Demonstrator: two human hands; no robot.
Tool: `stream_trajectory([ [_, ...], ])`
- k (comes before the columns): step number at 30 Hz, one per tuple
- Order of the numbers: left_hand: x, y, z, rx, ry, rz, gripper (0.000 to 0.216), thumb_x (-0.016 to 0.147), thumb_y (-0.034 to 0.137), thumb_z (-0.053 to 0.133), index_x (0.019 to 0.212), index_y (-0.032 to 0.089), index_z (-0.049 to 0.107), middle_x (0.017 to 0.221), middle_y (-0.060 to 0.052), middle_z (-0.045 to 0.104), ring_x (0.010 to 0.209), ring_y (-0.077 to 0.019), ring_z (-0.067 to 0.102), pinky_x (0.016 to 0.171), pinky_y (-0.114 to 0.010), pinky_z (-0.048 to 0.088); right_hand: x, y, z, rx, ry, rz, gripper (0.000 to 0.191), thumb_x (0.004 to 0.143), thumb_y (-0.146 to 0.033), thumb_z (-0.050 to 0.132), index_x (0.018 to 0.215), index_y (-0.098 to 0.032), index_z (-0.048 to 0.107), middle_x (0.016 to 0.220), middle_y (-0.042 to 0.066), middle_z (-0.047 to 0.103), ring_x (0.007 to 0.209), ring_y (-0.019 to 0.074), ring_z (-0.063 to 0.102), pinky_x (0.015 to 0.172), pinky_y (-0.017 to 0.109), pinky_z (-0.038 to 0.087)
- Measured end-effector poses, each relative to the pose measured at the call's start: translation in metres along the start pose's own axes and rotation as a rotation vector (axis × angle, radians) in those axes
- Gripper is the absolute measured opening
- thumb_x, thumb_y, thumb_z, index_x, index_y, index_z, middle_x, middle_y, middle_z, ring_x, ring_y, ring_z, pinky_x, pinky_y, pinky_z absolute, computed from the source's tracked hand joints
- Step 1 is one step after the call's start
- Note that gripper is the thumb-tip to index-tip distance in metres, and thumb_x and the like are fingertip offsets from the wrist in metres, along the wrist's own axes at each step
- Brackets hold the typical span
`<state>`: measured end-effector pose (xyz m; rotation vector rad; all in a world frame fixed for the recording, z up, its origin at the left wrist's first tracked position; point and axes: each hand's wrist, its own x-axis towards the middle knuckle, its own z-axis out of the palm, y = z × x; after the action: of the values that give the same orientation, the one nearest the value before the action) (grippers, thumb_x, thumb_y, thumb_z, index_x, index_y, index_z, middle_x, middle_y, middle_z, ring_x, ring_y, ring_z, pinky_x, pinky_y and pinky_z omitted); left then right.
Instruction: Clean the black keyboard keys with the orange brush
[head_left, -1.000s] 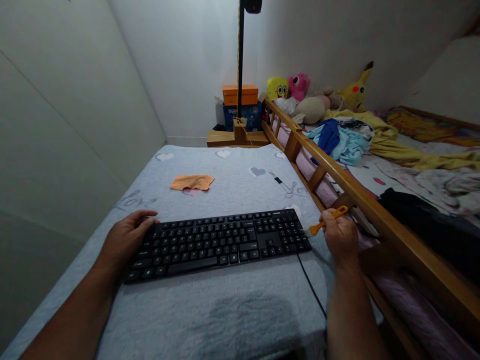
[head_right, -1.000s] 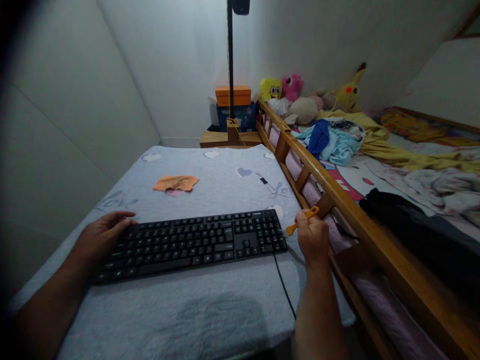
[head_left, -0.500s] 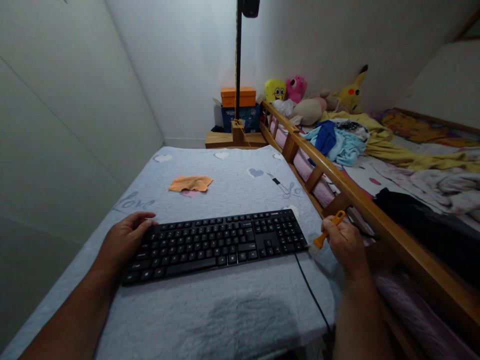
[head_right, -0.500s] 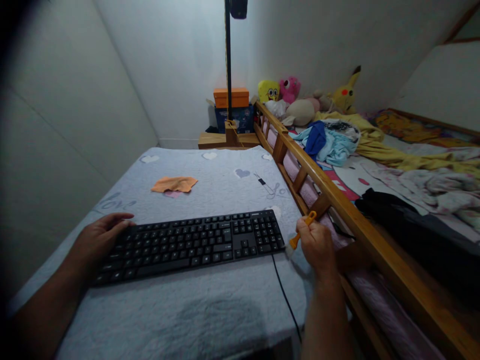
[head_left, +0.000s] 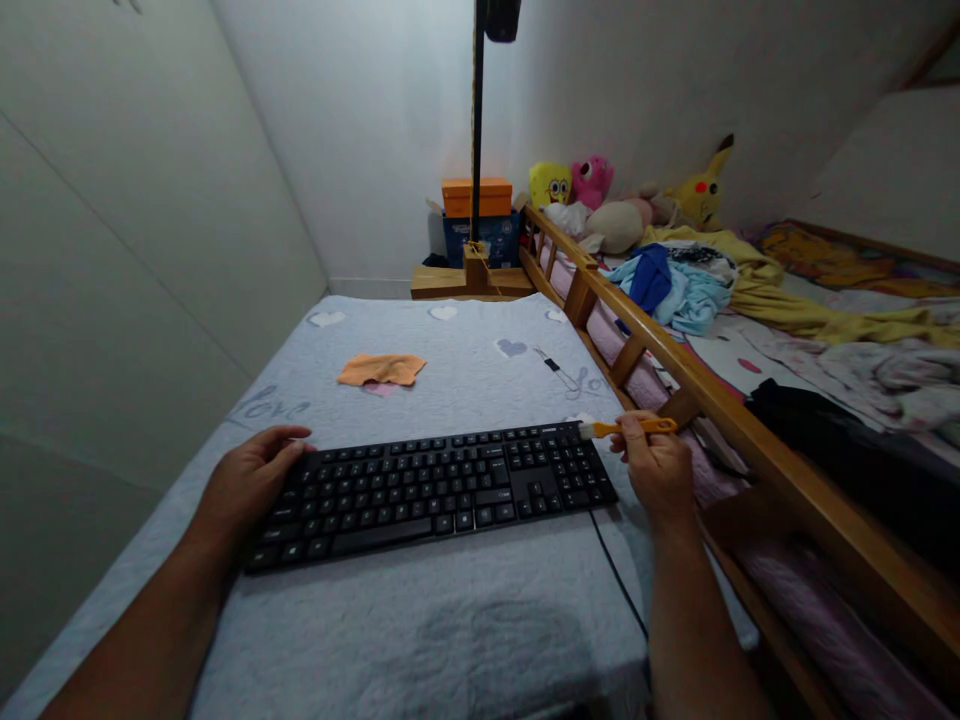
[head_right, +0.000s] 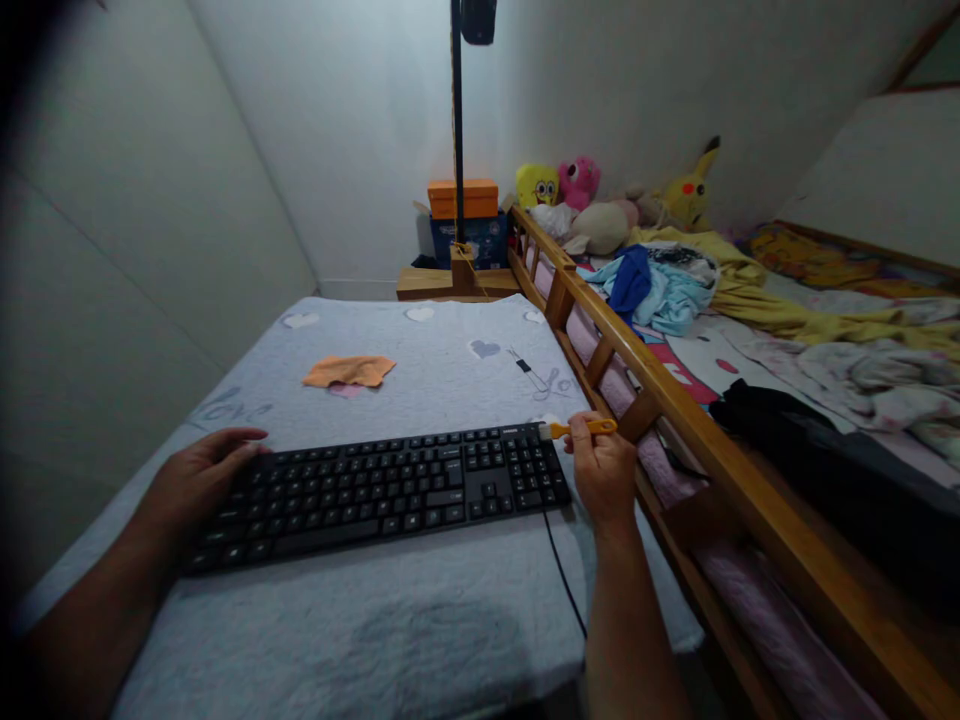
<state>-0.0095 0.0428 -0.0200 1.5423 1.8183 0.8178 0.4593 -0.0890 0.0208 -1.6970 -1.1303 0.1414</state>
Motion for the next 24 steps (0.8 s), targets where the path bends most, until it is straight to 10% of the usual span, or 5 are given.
stream_trajectory([
  [24,-0.003,0.004,-0.001,0.000,-0.007,0.005,0.047,0.077,0.053,0.062,0.110,0.020,0.070,0.094,-0.005,0.079,0.082,-0.0232,0.071,0.072,-0.029,0.053,-0.005,0.005,0.002,-0.152,-0.092,-0.151,0.039,0.099,-0.046,0.044,0.073,-0.023,0.061,0.061,0.000,0.062,0.061,0.0187,0.062,0.062,0.030,0.043],
])
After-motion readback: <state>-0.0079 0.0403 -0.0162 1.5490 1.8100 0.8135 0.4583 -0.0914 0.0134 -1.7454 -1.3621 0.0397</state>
